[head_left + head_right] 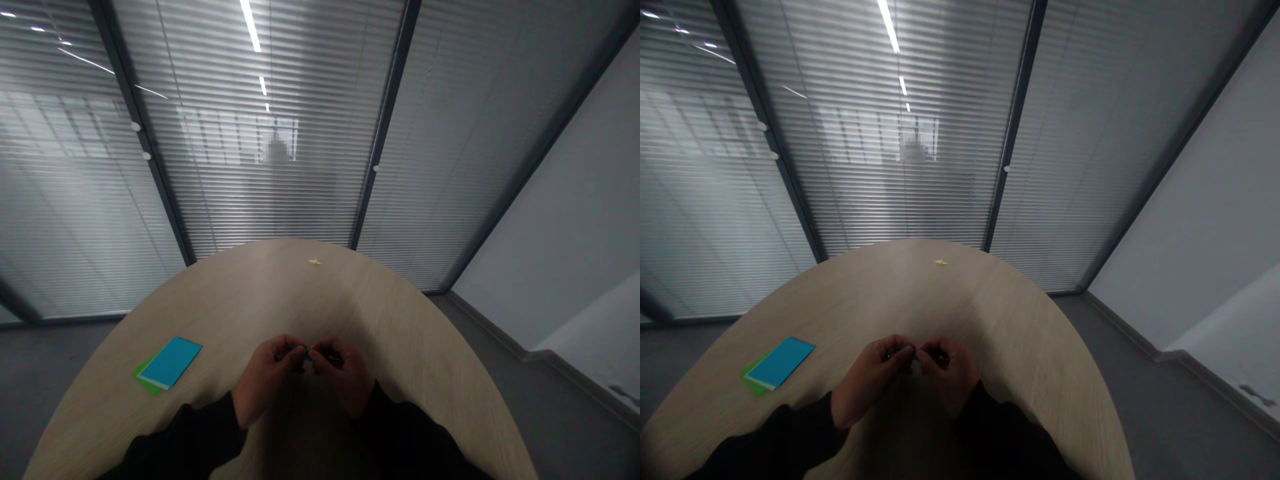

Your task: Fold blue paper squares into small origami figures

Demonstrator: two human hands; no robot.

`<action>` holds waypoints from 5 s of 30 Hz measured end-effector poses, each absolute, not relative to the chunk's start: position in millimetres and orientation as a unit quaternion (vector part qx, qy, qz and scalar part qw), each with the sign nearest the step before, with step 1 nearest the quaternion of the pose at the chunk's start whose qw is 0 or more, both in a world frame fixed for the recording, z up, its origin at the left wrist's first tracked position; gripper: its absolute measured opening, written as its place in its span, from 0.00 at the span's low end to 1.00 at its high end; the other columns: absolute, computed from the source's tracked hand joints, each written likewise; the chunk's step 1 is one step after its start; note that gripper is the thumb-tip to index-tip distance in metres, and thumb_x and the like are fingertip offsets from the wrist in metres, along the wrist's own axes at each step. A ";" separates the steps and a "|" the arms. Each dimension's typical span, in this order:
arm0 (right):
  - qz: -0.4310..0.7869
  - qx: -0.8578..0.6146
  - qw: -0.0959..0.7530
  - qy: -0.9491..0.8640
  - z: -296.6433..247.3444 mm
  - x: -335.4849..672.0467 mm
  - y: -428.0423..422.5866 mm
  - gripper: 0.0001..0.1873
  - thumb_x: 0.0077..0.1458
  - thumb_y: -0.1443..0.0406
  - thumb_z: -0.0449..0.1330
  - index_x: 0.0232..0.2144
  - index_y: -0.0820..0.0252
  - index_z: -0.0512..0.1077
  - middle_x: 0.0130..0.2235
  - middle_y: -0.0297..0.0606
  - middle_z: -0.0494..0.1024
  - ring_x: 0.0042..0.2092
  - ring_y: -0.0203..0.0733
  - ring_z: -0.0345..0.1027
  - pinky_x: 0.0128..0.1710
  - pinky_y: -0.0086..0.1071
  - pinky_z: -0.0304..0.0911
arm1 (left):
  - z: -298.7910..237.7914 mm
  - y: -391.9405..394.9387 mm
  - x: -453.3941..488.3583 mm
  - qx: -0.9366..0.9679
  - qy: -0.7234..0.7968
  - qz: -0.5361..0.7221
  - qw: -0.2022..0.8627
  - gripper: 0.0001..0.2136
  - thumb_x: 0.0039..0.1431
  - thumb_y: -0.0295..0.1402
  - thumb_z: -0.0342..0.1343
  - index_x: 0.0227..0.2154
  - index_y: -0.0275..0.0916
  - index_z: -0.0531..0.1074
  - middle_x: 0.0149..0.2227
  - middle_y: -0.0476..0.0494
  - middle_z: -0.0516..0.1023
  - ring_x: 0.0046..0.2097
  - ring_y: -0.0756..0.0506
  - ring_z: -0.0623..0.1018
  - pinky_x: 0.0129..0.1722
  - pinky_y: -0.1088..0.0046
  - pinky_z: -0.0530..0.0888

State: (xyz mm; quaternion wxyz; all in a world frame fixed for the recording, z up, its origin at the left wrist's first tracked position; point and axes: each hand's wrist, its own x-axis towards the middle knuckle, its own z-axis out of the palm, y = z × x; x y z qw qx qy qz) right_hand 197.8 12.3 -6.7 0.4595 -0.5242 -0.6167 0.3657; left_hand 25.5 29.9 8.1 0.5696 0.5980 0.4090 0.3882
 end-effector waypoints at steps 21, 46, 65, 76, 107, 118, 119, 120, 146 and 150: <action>0.332 -0.523 0.429 -0.657 -7.0 198.3 12.0 0.13 0.56 0.59 0.58 0.30 0.62 0.76 0.26 0.37 0.76 0.28 0.39 0.70 0.28 0.30 0.63 | 5.8 29.2 26.6 0.666 0.455 0.368 0.462 0.09 0.58 0.37 0.53 0.30 0.36 0.72 0.26 0.45 0.75 0.29 0.45 0.73 0.30 0.70 0.68; 0.350 -0.524 0.434 -0.644 -4.7 194.2 9.2 0.11 0.56 0.59 0.56 0.30 0.61 0.73 0.29 0.37 0.76 0.28 0.37 0.69 0.27 0.28 0.62 | 9.6 28.0 25.4 0.640 0.417 0.377 0.524 0.12 0.57 0.42 0.57 0.29 0.36 0.73 0.26 0.46 0.75 0.30 0.46 0.73 0.31 0.72 0.68; 0.356 -0.518 0.436 -0.644 -6.5 193.8 7.9 0.09 0.54 0.60 0.60 0.30 0.61 0.72 0.29 0.35 0.75 0.27 0.35 0.67 0.26 0.26 0.61 | 10.6 28.3 25.5 0.587 0.419 0.407 0.560 0.13 0.56 0.43 0.59 0.30 0.36 0.74 0.27 0.46 0.76 0.31 0.46 0.74 0.32 0.71 0.69; 0.306 -0.533 0.413 -0.672 -4.8 191.3 5.5 0.10 0.56 0.59 0.60 0.32 0.61 0.75 0.30 0.37 0.79 0.29 0.37 0.70 0.27 0.27 0.63 | 12.1 27.4 27.4 0.634 0.413 0.387 0.527 0.13 0.57 0.42 0.57 0.30 0.36 0.73 0.27 0.46 0.75 0.31 0.45 0.73 0.31 0.71 0.69; 0.297 -0.545 0.458 -0.637 -4.2 195.7 8.4 0.11 0.55 0.59 0.59 0.29 0.61 0.74 0.28 0.38 0.79 0.28 0.39 0.71 0.26 0.29 0.63 | 13.0 27.1 29.0 0.582 0.400 0.395 0.587 0.13 0.56 0.42 0.60 0.32 0.35 0.76 0.28 0.45 0.77 0.31 0.47 0.74 0.32 0.72 0.69; 0.286 -0.520 0.443 -0.672 -2.1 196.3 8.5 0.14 0.60 0.59 0.55 0.34 0.60 0.78 0.30 0.38 0.79 0.30 0.39 0.72 0.28 0.29 0.63 | 17.5 24.9 30.5 0.601 0.447 0.406 0.524 0.12 0.54 0.41 0.59 0.33 0.36 0.76 0.31 0.43 0.80 0.35 0.43 0.78 0.36 0.68 0.72; 0.283 -0.515 0.444 -0.676 -1.3 196.5 8.3 0.14 0.61 0.60 0.55 0.34 0.60 0.78 0.30 0.38 0.79 0.31 0.39 0.72 0.29 0.29 0.63 | 17.4 24.7 30.7 0.603 0.447 0.410 0.519 0.11 0.54 0.40 0.59 0.33 0.36 0.76 0.31 0.43 0.81 0.35 0.43 0.78 0.36 0.68 0.72; 0.282 -0.512 0.443 -0.679 -0.8 196.8 8.2 0.14 0.61 0.60 0.55 0.34 0.60 0.78 0.31 0.38 0.79 0.31 0.39 0.72 0.29 0.29 0.63 | 17.0 24.6 30.8 0.604 0.448 0.416 0.512 0.11 0.54 0.40 0.59 0.33 0.36 0.76 0.31 0.43 0.81 0.35 0.43 0.78 0.36 0.68 0.72; 0.355 -0.499 0.466 -0.638 -11.8 198.5 13.0 0.09 0.54 0.58 0.64 0.34 0.57 0.79 0.32 0.37 0.79 0.32 0.39 0.72 0.30 0.30 0.64 | 14.5 22.5 29.7 0.669 0.473 0.411 0.400 0.08 0.54 0.36 0.56 0.31 0.37 0.74 0.30 0.43 0.79 0.33 0.43 0.78 0.34 0.68 0.73; 0.371 -0.509 0.467 -0.621 -11.9 197.3 12.8 0.11 0.53 0.57 0.65 0.35 0.58 0.78 0.32 0.38 0.80 0.31 0.40 0.72 0.30 0.31 0.65 | 12.3 24.0 29.7 0.668 0.471 0.409 0.407 0.08 0.55 0.37 0.56 0.32 0.37 0.74 0.30 0.42 0.80 0.33 0.43 0.78 0.34 0.68 0.73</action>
